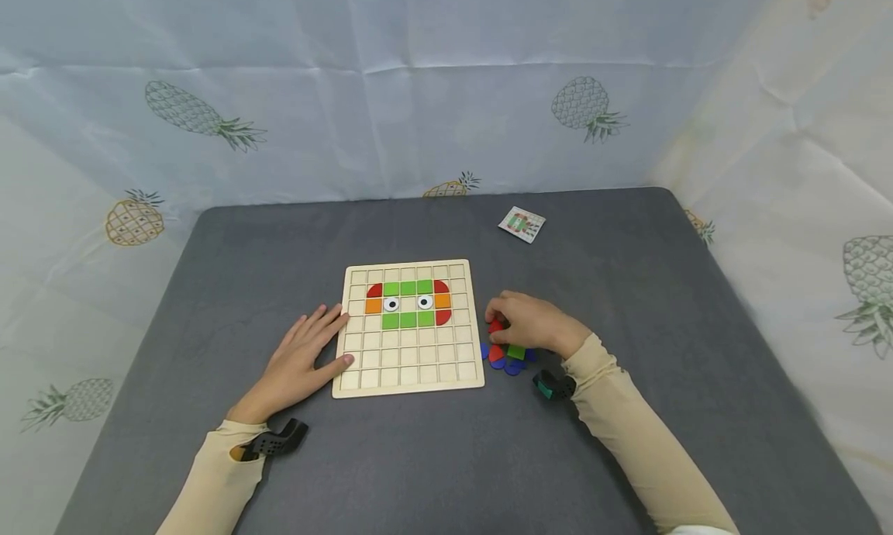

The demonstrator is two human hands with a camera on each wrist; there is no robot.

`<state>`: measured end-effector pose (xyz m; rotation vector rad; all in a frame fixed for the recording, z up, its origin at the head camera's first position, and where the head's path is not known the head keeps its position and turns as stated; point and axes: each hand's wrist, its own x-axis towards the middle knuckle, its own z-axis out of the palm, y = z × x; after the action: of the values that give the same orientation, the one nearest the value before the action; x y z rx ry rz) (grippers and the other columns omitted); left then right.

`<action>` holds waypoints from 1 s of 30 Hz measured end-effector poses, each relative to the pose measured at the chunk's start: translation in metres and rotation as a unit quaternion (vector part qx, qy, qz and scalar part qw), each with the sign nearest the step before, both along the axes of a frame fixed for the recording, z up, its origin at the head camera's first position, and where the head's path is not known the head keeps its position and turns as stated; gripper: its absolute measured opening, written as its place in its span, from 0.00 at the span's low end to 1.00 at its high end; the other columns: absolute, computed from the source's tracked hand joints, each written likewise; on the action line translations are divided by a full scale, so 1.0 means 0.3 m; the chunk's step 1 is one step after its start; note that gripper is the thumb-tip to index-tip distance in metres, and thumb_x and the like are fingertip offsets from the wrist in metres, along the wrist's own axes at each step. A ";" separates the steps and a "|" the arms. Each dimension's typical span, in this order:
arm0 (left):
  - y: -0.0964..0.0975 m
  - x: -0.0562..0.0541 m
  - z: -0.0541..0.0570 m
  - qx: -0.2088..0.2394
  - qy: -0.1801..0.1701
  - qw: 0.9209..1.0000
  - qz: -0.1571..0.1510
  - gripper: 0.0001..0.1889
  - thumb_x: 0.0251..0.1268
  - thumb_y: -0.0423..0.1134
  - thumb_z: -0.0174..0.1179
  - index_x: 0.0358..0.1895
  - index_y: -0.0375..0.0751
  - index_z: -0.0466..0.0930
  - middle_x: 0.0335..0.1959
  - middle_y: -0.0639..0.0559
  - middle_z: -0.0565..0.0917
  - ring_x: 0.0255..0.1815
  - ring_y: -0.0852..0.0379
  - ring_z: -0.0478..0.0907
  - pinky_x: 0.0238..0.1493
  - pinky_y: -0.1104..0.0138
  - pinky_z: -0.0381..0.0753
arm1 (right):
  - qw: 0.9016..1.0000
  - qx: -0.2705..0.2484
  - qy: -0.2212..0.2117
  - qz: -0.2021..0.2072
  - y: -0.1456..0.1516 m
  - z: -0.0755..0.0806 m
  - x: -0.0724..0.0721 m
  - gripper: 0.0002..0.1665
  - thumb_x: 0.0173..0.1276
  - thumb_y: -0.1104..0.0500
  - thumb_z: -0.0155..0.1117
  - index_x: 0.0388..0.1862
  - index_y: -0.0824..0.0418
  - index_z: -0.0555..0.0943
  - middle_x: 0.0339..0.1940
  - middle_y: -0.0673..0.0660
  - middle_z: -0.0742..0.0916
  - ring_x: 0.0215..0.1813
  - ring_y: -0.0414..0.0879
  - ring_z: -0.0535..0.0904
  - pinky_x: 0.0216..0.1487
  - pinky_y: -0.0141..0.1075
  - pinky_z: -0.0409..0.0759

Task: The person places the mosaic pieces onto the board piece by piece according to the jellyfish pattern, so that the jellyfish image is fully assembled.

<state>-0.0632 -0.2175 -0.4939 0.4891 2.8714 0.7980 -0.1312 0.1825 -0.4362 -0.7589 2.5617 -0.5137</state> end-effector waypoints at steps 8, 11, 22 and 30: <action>-0.002 -0.001 0.002 0.000 -0.001 1.000 0.000 0.40 0.70 0.58 0.60 0.81 0.49 0.58 0.84 0.51 0.55 0.86 0.45 0.45 0.85 0.48 0.37 | 1.000 0.015 0.001 -0.007 0.005 0.012 0.004 0.13 0.68 0.61 0.70 0.50 0.59 0.82 0.39 0.52 0.80 0.37 0.43 0.73 0.39 0.34 0.76; -0.002 -0.001 0.002 0.000 -0.001 1.000 0.000 0.40 0.70 0.58 0.61 0.81 0.50 0.58 0.84 0.51 0.55 0.86 0.45 0.45 0.85 0.48 0.37 | 0.999 0.031 0.024 -0.031 -0.003 0.013 0.008 0.12 0.68 0.54 0.72 0.45 0.57 0.82 0.35 0.51 0.80 0.34 0.42 0.73 0.32 0.33 0.74; 0.000 0.001 0.002 0.001 -0.002 1.000 0.002 0.40 0.70 0.58 0.61 0.81 0.49 0.58 0.84 0.51 0.55 0.86 0.46 0.45 0.85 0.48 0.37 | 0.999 0.019 0.025 -0.010 -0.007 0.000 0.015 0.17 0.68 0.60 0.70 0.55 0.57 0.83 0.40 0.52 0.80 0.34 0.41 0.72 0.34 0.32 0.74; 0.000 0.001 0.001 0.003 0.000 1.000 0.001 0.40 0.70 0.57 0.61 0.80 0.49 0.59 0.84 0.51 0.56 0.86 0.45 0.45 0.85 0.48 0.37 | 0.998 0.006 0.050 -0.021 -0.011 -0.013 0.015 0.10 0.68 0.62 0.68 0.48 0.58 0.84 0.38 0.51 0.82 0.33 0.40 0.73 0.34 0.32 0.76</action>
<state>-0.0628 -0.2176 -0.4936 0.4869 2.8710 0.8076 -0.1266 0.1792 -0.4401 -0.7462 2.6763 -0.4850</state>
